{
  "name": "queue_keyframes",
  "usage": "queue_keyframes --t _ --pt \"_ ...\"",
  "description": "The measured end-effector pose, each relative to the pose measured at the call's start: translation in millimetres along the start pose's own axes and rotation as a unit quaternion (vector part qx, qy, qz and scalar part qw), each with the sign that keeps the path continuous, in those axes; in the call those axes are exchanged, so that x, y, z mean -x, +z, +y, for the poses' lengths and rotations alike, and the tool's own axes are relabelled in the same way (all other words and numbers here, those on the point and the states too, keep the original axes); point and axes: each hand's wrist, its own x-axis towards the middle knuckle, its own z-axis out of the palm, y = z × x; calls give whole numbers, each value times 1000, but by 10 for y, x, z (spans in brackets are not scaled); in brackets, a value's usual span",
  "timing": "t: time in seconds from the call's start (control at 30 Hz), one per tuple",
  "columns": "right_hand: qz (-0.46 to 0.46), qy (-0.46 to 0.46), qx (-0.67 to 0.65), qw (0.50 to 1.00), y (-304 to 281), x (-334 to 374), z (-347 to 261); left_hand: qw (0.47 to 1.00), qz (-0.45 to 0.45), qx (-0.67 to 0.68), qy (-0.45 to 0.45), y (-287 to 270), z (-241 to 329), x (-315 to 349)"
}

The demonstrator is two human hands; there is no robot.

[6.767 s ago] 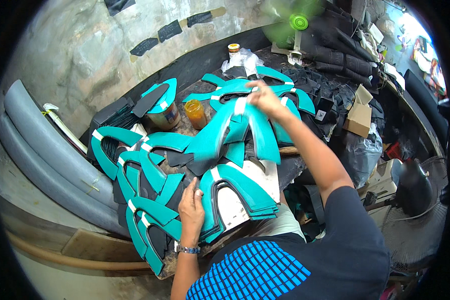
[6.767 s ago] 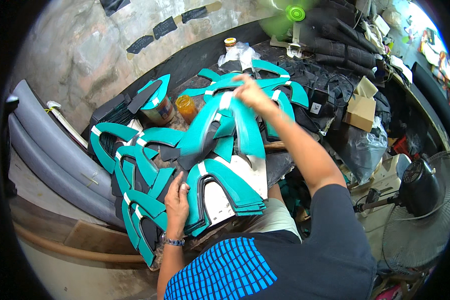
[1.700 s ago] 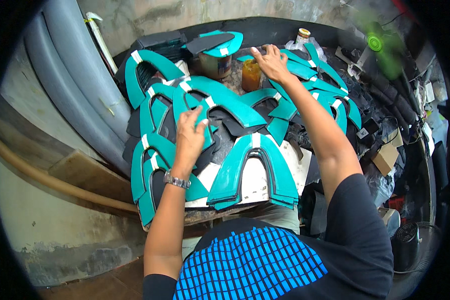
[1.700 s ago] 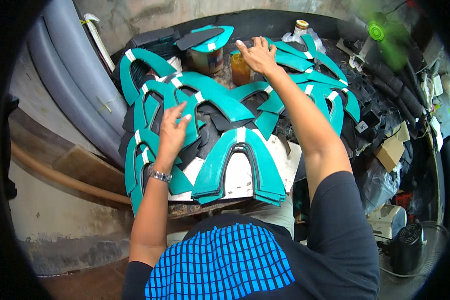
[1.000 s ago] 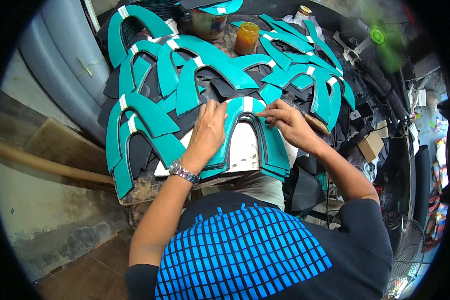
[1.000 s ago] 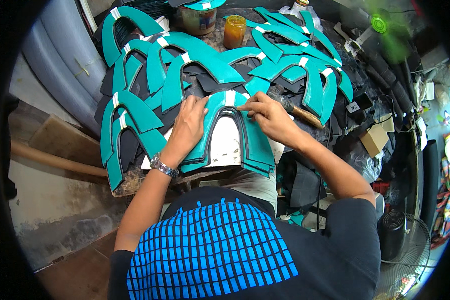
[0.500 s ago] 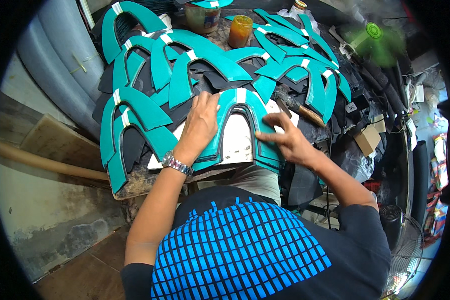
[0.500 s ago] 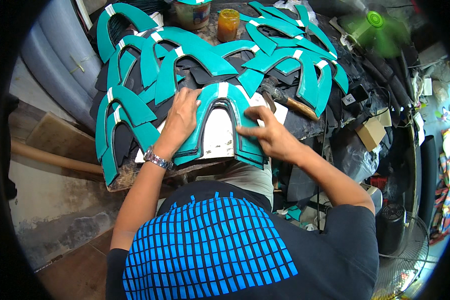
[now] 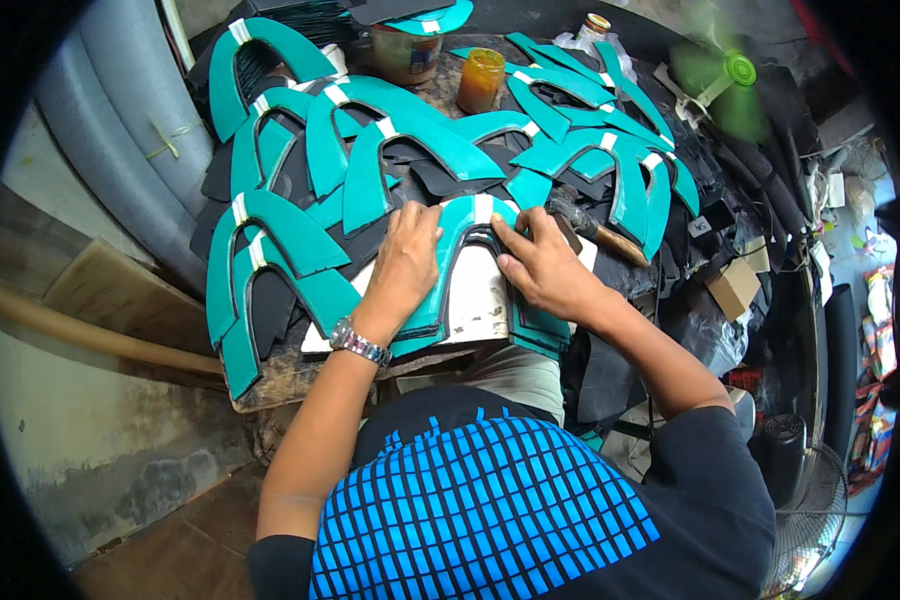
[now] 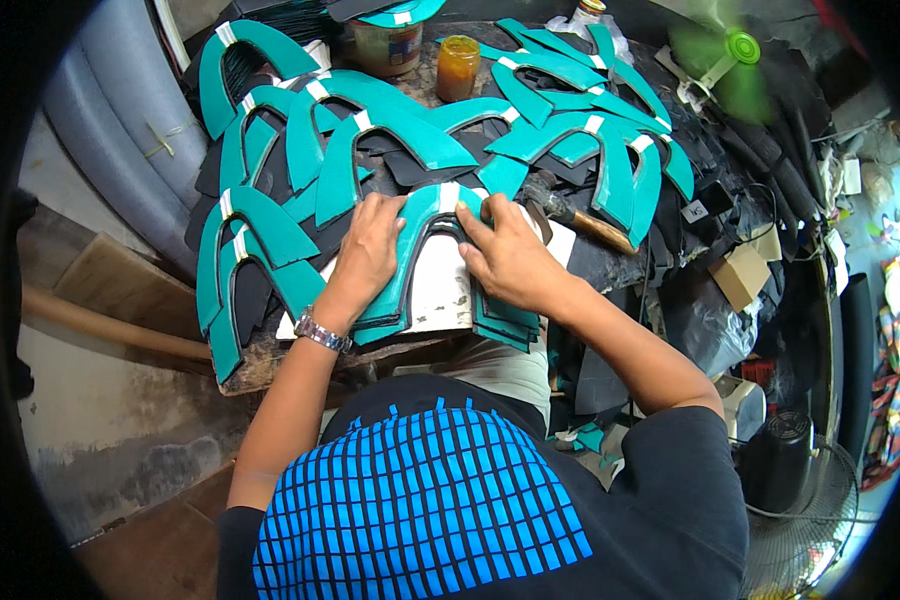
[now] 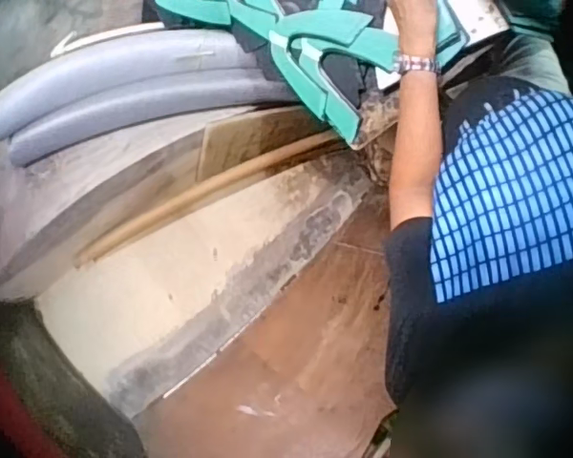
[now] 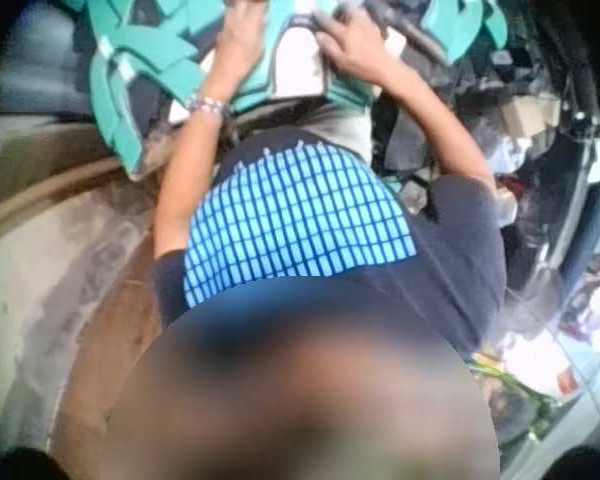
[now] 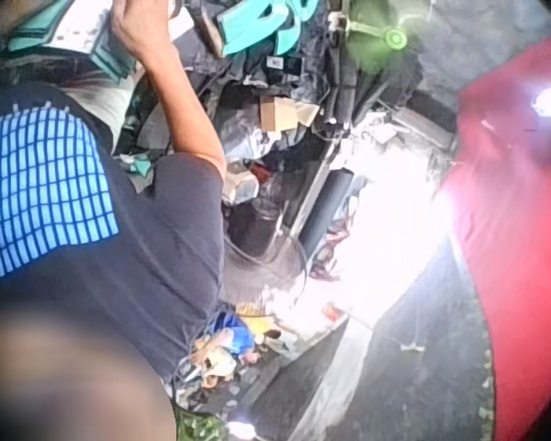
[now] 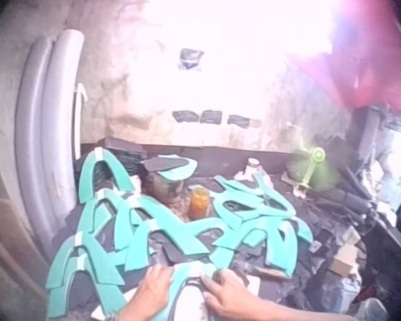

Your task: The person assembles teal and black shoe parts on a workbench, aligning and pressing pieces together. They use a hammer to tap parts into place and later use scissors to trim a white foam insert, fitting it into a teal shoe component.

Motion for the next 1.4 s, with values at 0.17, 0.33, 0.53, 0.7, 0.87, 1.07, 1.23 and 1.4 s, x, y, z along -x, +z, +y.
queue_keyframes --t 0.17,0.33,0.53,0.7,0.87,1.07,1.23,1.4 --pt "0 -45 136 990 64 18 -69 1000 -10 -4 -7 0 -2 0" --pt "5 -61 123 990 13 -112 -89 1000 -9 7 -2 0 -1 -9" --pt "143 5 14 990 -326 -955 510 1000 4 18 12 -17 23 -13" --pt "224 119 32 967 -423 -1955 1232 1000 -14 11 -13 -46 57 -19" --pt "123 128 187 966 -452 -2346 1388 1000 -2 12 6 -53 55 -27" --pt "177 49 137 973 -508 -2023 1213 1000 1 13 7 -20 29 -8" --pt "61 5 -92 994 -385 -1063 532 999 6 36 1 -19 17 -1" --pt "8 42 -134 990 91 -177 65 999 11 50 -1 0 -17 -1"
